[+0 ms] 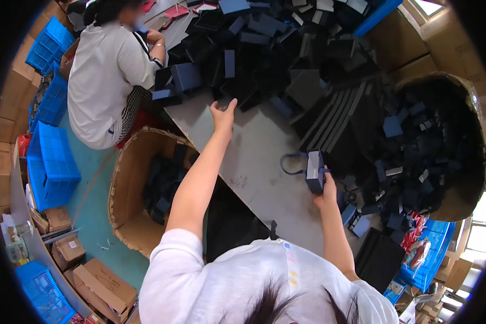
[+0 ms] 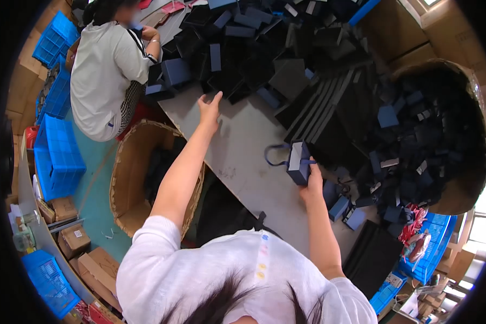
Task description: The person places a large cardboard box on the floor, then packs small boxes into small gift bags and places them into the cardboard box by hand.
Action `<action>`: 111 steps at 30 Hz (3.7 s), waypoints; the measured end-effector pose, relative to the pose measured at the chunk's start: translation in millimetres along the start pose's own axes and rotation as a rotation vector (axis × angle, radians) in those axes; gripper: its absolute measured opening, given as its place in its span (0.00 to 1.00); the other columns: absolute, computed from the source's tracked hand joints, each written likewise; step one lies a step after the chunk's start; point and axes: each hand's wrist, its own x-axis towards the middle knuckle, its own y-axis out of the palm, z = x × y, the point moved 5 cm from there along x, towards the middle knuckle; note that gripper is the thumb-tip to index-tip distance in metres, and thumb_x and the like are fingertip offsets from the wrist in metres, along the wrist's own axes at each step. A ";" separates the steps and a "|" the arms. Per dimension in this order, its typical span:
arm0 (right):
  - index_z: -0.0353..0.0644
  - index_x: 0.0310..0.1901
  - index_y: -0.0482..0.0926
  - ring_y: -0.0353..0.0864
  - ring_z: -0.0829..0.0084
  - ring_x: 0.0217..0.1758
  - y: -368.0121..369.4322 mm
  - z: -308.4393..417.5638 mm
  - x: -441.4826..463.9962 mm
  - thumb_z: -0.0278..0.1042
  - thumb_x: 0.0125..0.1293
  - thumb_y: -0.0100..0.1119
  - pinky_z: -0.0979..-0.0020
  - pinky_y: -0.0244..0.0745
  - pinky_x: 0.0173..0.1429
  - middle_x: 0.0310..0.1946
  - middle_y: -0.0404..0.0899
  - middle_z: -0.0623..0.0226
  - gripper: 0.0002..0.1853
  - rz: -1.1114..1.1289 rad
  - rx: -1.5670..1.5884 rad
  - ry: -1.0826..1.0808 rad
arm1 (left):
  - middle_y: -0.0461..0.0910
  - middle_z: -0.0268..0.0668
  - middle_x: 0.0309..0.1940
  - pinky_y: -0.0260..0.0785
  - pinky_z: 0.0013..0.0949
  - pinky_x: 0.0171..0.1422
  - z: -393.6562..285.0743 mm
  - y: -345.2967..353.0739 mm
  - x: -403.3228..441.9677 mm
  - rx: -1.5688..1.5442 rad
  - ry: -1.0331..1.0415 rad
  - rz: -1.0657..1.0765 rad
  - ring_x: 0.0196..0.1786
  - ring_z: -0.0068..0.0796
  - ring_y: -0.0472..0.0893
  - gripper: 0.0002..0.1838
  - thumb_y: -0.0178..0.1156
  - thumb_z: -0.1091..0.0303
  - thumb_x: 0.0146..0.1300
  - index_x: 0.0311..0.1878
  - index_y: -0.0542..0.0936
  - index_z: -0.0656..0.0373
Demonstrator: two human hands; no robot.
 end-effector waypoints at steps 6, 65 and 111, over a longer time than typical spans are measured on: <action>0.49 0.55 0.76 0.80 0.73 0.43 -10.0 18.0 -18.7 0.49 0.69 0.51 0.69 0.76 0.44 0.44 0.81 0.71 0.19 0.029 0.035 -0.031 | 0.81 0.47 0.38 0.72 0.36 0.46 -8.7 -12.3 -2.4 0.277 0.397 0.305 0.40 0.42 0.81 0.16 0.61 0.61 0.62 0.47 0.80 0.64; 0.37 0.65 0.65 0.69 0.67 0.62 -18.2 13.3 -103.7 0.32 0.60 0.55 0.68 0.66 0.64 0.60 0.70 0.59 0.30 0.495 -0.252 -0.148 | 0.59 0.42 0.66 0.54 0.40 0.72 -25.2 -53.3 -327.8 -0.182 -0.057 1.435 0.69 0.35 0.61 0.53 0.74 0.68 0.43 0.71 0.52 0.60; 0.46 0.50 0.79 0.82 0.69 0.41 48.4 -35.9 13.4 0.52 0.68 0.50 0.69 0.79 0.45 0.41 0.83 0.66 0.19 0.161 -0.082 0.261 | 0.60 0.53 0.68 0.52 0.41 0.73 -94.0 -109.8 202.1 0.545 0.321 0.251 0.71 0.48 0.60 0.50 0.64 0.36 0.51 0.73 0.58 0.48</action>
